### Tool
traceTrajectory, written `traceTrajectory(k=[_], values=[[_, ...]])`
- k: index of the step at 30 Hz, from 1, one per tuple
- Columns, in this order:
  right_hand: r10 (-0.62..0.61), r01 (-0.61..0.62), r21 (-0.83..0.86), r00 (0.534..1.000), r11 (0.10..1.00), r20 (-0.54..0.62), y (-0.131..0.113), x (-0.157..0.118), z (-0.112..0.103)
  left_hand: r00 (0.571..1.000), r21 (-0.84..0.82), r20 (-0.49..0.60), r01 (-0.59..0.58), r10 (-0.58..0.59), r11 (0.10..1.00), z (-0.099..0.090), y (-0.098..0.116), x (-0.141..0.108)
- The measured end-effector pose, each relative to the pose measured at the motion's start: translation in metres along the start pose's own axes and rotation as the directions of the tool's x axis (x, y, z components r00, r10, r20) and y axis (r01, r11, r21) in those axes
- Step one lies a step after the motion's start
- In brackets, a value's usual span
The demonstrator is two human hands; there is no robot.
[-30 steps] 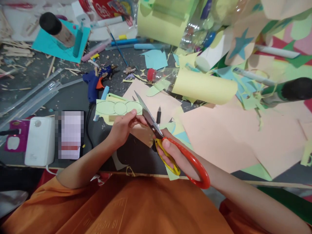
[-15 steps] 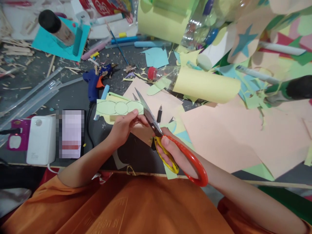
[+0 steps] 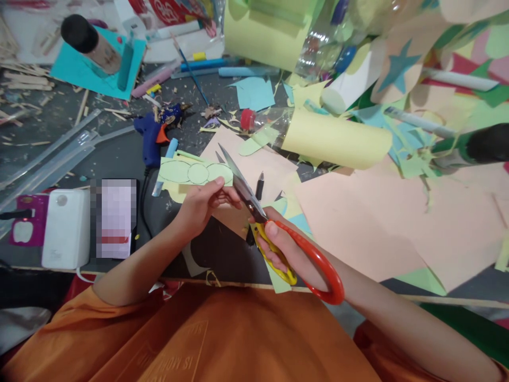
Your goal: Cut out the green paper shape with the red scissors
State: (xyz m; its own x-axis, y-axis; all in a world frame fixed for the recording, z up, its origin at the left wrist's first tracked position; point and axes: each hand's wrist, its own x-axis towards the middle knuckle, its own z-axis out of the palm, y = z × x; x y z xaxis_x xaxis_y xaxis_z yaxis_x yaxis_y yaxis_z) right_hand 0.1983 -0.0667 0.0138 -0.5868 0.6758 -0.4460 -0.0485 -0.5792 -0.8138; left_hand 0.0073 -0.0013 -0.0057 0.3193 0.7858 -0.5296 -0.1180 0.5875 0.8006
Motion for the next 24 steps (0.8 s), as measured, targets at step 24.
traceTrajectory(k=[24], values=[[0.083, -0.088, -0.199, 0.996, 0.976, -0.030, -0.009, -0.017, -0.017, 0.997, 0.023, 0.074, -0.040, 0.038, 0.999, -0.003, 0.002, 0.000]])
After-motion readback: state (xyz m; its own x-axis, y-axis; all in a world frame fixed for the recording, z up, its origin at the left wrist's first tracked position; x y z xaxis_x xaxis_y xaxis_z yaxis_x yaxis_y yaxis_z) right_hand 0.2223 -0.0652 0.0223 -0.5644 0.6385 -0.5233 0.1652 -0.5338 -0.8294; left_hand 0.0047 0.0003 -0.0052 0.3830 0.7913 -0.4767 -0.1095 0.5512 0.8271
